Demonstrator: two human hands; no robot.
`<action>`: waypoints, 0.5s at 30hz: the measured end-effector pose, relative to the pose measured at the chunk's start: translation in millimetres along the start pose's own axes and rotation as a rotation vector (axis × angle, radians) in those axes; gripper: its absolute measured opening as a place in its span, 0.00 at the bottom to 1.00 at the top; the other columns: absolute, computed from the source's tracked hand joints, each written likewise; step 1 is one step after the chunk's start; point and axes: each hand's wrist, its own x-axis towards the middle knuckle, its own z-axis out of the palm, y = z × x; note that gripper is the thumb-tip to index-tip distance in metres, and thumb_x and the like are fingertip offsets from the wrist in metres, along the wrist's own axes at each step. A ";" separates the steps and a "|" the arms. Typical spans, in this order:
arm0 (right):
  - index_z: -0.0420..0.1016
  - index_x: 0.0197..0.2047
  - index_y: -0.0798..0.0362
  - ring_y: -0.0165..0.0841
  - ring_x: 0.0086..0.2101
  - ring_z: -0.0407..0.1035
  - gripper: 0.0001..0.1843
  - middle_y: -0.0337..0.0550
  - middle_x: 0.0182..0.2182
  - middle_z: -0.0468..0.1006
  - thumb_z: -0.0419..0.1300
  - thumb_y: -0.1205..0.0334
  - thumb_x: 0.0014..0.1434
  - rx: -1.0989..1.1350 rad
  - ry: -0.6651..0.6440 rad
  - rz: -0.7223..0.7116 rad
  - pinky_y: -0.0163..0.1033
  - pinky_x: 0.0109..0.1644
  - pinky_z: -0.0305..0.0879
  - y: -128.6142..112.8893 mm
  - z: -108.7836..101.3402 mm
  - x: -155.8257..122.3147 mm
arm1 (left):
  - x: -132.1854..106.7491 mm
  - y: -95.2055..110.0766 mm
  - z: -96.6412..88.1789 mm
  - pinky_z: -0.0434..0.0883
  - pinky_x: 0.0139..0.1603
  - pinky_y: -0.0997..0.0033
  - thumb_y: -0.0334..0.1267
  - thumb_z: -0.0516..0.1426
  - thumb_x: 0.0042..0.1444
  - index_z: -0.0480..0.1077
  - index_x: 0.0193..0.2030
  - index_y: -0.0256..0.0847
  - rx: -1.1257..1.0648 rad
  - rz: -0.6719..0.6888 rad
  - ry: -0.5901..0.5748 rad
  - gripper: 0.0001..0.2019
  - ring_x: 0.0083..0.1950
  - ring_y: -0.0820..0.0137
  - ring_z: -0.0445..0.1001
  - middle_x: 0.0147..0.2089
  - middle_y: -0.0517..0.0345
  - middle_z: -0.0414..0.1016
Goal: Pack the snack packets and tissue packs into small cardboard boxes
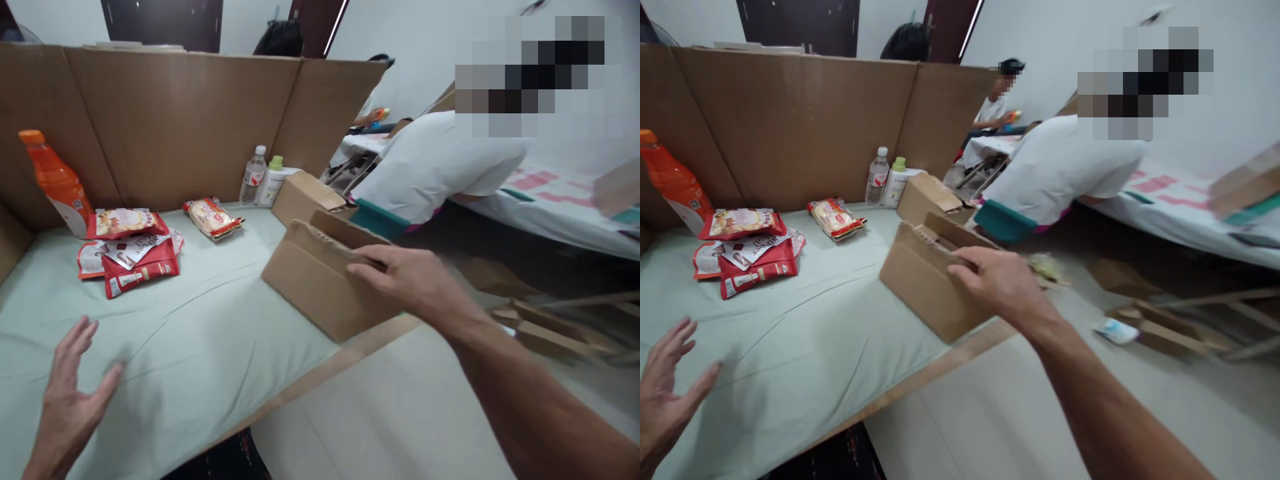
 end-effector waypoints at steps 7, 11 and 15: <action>0.83 0.43 0.39 0.36 0.36 0.80 0.09 0.38 0.36 0.86 0.60 0.55 0.67 0.443 -0.419 -0.400 0.40 0.39 0.76 -152.4 -2.3 -48.9 | -6.6 7.2 16.7 0.53 0.72 0.24 0.64 0.69 0.49 0.26 0.79 0.63 -0.421 0.046 -0.435 0.64 0.79 0.34 0.45 0.83 0.43 0.35; 0.85 0.41 0.43 0.39 0.41 0.80 0.09 0.42 0.39 0.85 0.68 0.51 0.61 0.687 -0.312 -0.042 0.43 0.44 0.78 -140.0 31.7 0.5 | -20.7 -8.8 4.7 0.61 0.69 0.27 0.64 0.70 0.47 0.22 0.79 0.60 -0.513 -0.059 -0.500 0.68 0.78 0.33 0.50 0.81 0.40 0.44; 0.81 0.40 0.55 0.37 0.39 0.78 0.09 0.49 0.41 0.83 0.69 0.58 0.61 0.845 -0.187 0.593 0.37 0.35 0.75 -89.4 116.4 74.7 | -32.2 -24.2 -12.8 0.58 0.72 0.28 0.55 0.72 0.46 0.26 0.79 0.60 -0.406 -0.069 -0.490 0.68 0.78 0.33 0.51 0.80 0.45 0.48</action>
